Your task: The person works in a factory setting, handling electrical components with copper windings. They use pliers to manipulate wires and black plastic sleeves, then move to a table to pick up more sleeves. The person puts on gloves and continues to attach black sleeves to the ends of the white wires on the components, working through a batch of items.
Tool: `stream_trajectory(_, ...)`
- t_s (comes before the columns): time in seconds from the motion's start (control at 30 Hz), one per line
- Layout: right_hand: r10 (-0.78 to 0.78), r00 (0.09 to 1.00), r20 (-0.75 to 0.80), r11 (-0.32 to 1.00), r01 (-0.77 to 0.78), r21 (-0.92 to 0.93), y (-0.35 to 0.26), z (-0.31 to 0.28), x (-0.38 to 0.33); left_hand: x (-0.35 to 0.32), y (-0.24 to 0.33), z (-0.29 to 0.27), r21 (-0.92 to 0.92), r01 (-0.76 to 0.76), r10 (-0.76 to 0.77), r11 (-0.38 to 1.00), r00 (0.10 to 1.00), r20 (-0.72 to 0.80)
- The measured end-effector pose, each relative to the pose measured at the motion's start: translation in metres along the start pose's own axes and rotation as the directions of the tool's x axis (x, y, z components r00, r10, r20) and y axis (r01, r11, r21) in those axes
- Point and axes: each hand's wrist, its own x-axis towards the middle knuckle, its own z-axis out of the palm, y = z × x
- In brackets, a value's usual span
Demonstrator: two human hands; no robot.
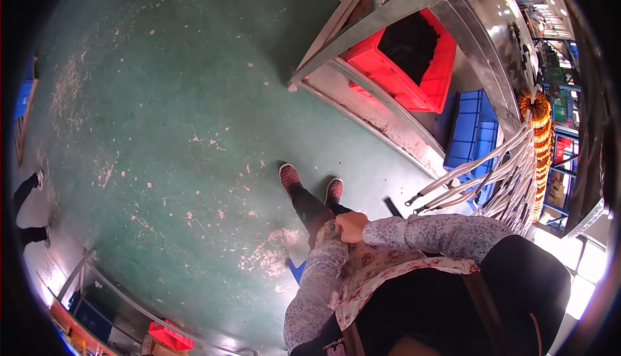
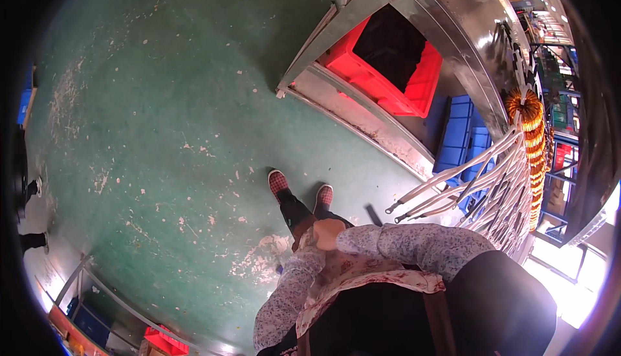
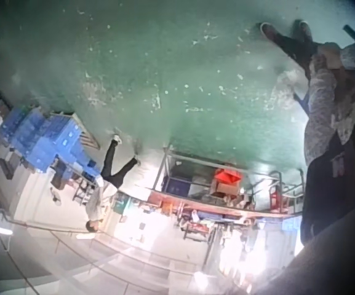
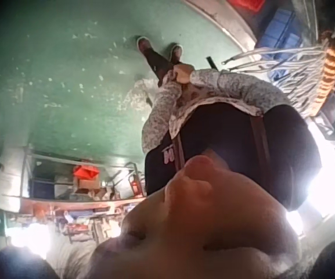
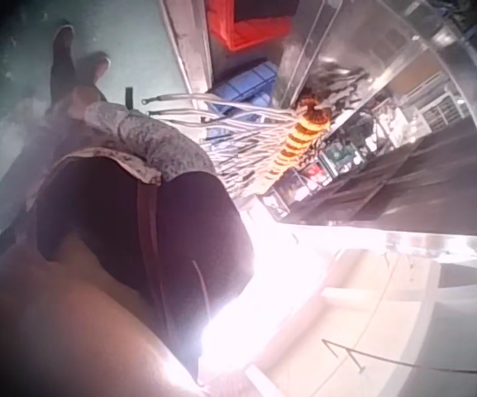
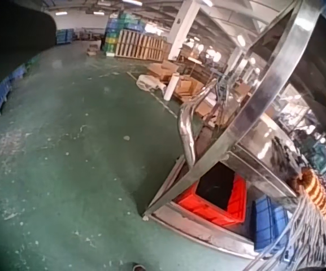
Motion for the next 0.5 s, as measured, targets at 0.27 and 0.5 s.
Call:
stream_trajectory(0.27,-0.276,0.959,0.061,0.846,0.213,0.489,0.004,-0.006,-0.003,-0.021,-0.002,0.0,-0.136,0.012,-0.031,0.991,0.989,-0.142)
stream_trajectory(0.5,-0.591,0.737,-0.328,0.795,0.463,-0.391,-0.025,-0.035,-0.007,-0.022,0.037,-0.031,-0.287,-0.024,-0.078,0.958,0.938,-0.339)
